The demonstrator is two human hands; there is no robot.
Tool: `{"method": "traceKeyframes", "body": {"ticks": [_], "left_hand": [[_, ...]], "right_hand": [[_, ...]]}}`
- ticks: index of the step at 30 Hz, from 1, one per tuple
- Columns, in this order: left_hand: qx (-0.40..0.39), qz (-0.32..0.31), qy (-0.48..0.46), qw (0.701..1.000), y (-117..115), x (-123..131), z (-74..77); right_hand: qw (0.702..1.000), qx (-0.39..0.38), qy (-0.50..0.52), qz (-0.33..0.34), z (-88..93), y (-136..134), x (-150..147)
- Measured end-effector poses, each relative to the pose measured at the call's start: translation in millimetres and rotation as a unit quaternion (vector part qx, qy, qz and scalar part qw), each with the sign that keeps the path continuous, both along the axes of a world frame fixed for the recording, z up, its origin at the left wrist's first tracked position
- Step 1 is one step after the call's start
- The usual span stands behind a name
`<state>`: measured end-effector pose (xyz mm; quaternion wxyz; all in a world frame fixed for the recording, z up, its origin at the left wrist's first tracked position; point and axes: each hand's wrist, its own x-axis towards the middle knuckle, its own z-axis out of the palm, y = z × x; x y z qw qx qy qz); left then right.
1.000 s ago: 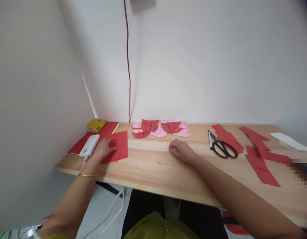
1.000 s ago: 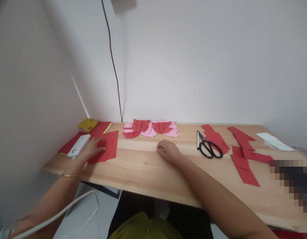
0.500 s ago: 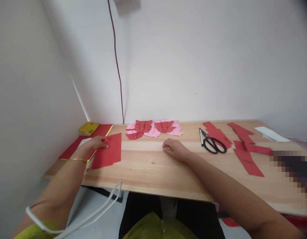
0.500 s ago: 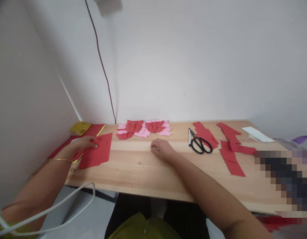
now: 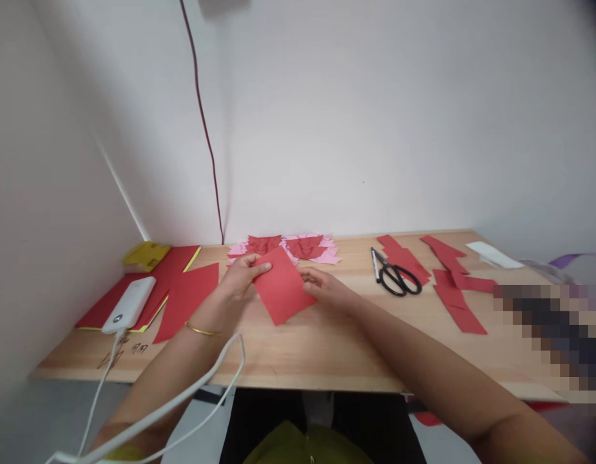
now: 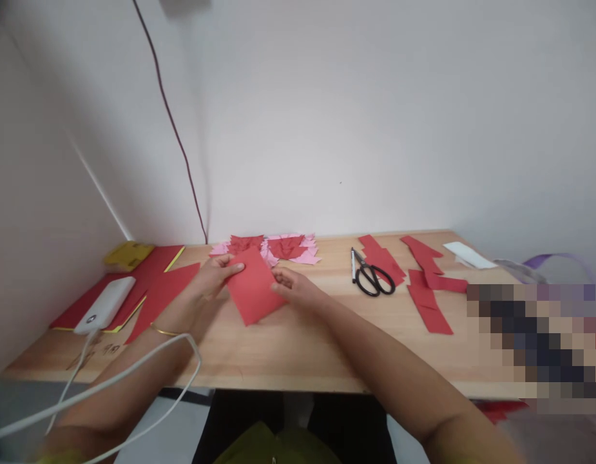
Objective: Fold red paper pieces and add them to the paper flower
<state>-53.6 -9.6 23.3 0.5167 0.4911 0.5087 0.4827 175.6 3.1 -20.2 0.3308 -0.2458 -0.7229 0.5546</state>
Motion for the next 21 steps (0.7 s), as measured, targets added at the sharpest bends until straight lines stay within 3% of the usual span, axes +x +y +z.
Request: {"method": "traceKeyframes", "body": {"ticks": [3,7,10,13,17,21], "left_hand": [[0.019,0.047,0.014,0.999,9.3,20.0,-13.9],[0.065,0.100,0.082,0.989,22.2,10.6,-23.9],[0.091,0.111,-0.011,0.990,27.8,-0.7,-31.3],[0.056,0.056,-0.210,0.974,22.8,4.1,-38.0],[-0.014,-0.097,-0.278,0.956,4.2,32.5,-43.3],[-0.077,-0.068,-0.300,0.948,-7.4,52.4,-44.8]], "right_hand": [[0.996,0.029,-0.046,-0.065,2.1,2.7,2.8],[0.986,0.063,-0.081,-0.131,3.5,15.2,13.7],[0.983,0.048,-0.091,-0.150,1.8,22.8,20.2],[0.983,0.026,-0.075,-0.166,-2.2,25.2,20.8],[0.987,0.002,-0.043,-0.155,-4.3,21.6,15.1],[0.989,0.005,-0.046,-0.141,-2.9,17.8,10.4]]}}
